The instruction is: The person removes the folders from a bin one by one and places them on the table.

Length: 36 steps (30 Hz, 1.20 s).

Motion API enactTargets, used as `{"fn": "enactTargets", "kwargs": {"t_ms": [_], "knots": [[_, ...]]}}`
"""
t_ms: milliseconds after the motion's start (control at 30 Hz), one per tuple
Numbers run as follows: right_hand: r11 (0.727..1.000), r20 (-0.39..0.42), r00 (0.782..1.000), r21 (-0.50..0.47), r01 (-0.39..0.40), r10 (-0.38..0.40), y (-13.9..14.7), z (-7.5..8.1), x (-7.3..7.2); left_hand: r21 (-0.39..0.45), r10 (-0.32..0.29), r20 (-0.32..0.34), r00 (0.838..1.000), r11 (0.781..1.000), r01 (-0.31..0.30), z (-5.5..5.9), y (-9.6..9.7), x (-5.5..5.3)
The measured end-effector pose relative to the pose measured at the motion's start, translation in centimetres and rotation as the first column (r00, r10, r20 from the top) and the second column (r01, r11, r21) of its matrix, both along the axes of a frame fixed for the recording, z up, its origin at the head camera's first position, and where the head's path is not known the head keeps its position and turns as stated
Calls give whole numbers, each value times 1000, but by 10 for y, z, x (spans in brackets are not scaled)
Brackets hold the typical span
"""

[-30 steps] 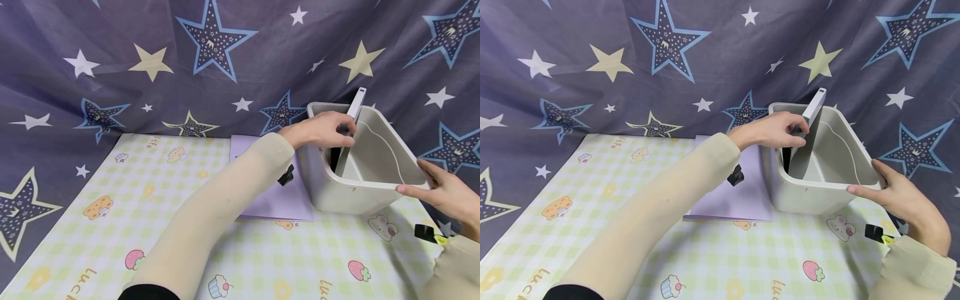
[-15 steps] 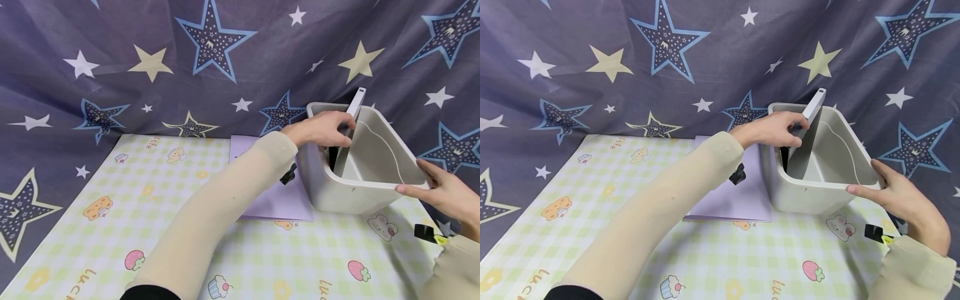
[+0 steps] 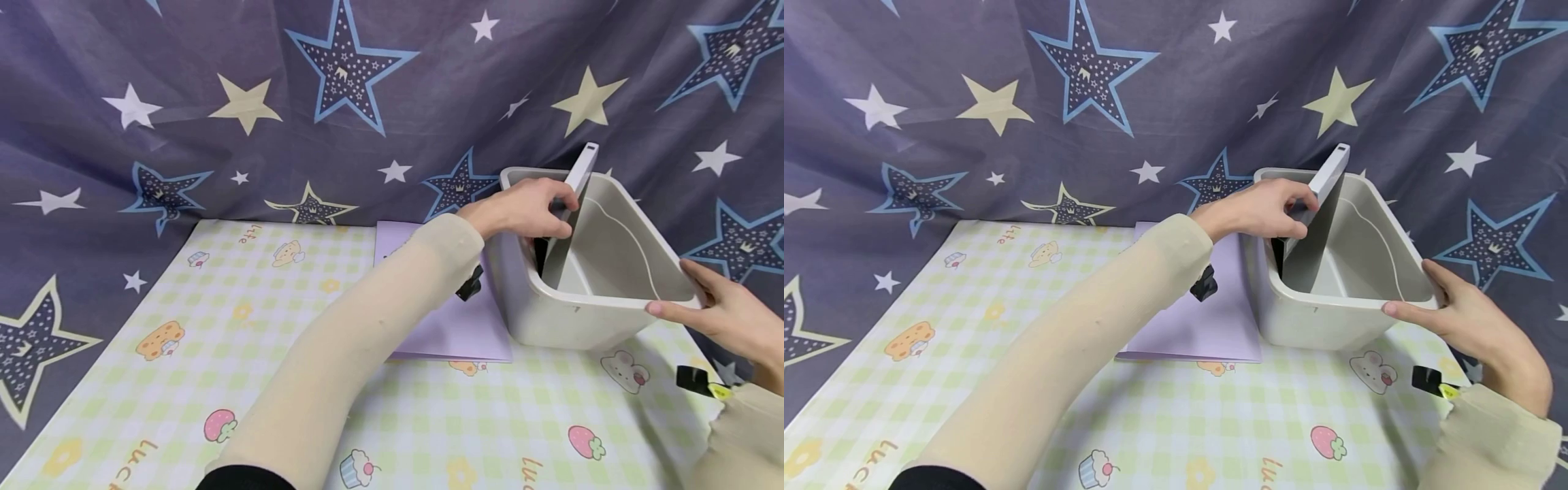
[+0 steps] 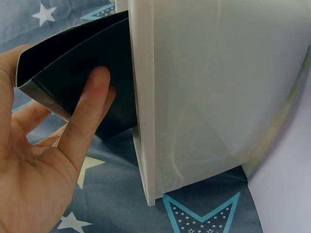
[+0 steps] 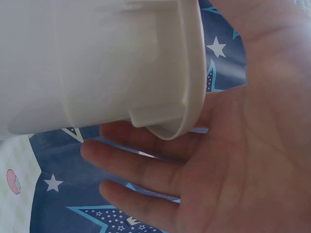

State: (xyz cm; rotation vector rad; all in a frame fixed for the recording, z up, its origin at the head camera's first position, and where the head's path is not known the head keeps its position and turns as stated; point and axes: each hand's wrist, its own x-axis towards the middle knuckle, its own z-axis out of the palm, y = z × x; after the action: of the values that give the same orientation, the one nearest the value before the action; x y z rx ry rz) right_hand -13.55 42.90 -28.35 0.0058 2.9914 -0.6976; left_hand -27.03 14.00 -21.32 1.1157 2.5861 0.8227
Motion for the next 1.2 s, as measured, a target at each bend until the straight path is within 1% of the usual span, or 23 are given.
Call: {"fn": "enactTargets", "kwargs": {"t_ms": [133,433,533,667,900,967,1100,1200], "knots": [[1000,-4,1000,7,-4,4,1,0,-1,-4,0,-16,1000,1000,0,0,1,0],[1000,-12,1000,7,5,-5,1,0,-2,0,-5,-14,1000,1000,5,2,-1,0],[1000,-8,1000,13,13,-13,0,1,-3,-12,-16,-54,998,1000,15,3,-1,0],[999,-10,1000,21,29,-29,-1,1,-3,-23,-46,-110,993,999,43,6,0,1],[999,-1,1000,14,31,-31,0,2,0,21,-73,-159,985,997,77,13,-3,7],[1000,-3,1000,9,24,-24,1,2,0,34,-77,-153,985,996,83,15,-5,9],[1000,-5,1000,-3,6,-6,3,2,0,58,-71,-100,992,995,77,20,-10,10],[1000,-4,1000,-4,-2,2,5,2,0,71,-46,-71,996,996,51,23,-14,10]]}}
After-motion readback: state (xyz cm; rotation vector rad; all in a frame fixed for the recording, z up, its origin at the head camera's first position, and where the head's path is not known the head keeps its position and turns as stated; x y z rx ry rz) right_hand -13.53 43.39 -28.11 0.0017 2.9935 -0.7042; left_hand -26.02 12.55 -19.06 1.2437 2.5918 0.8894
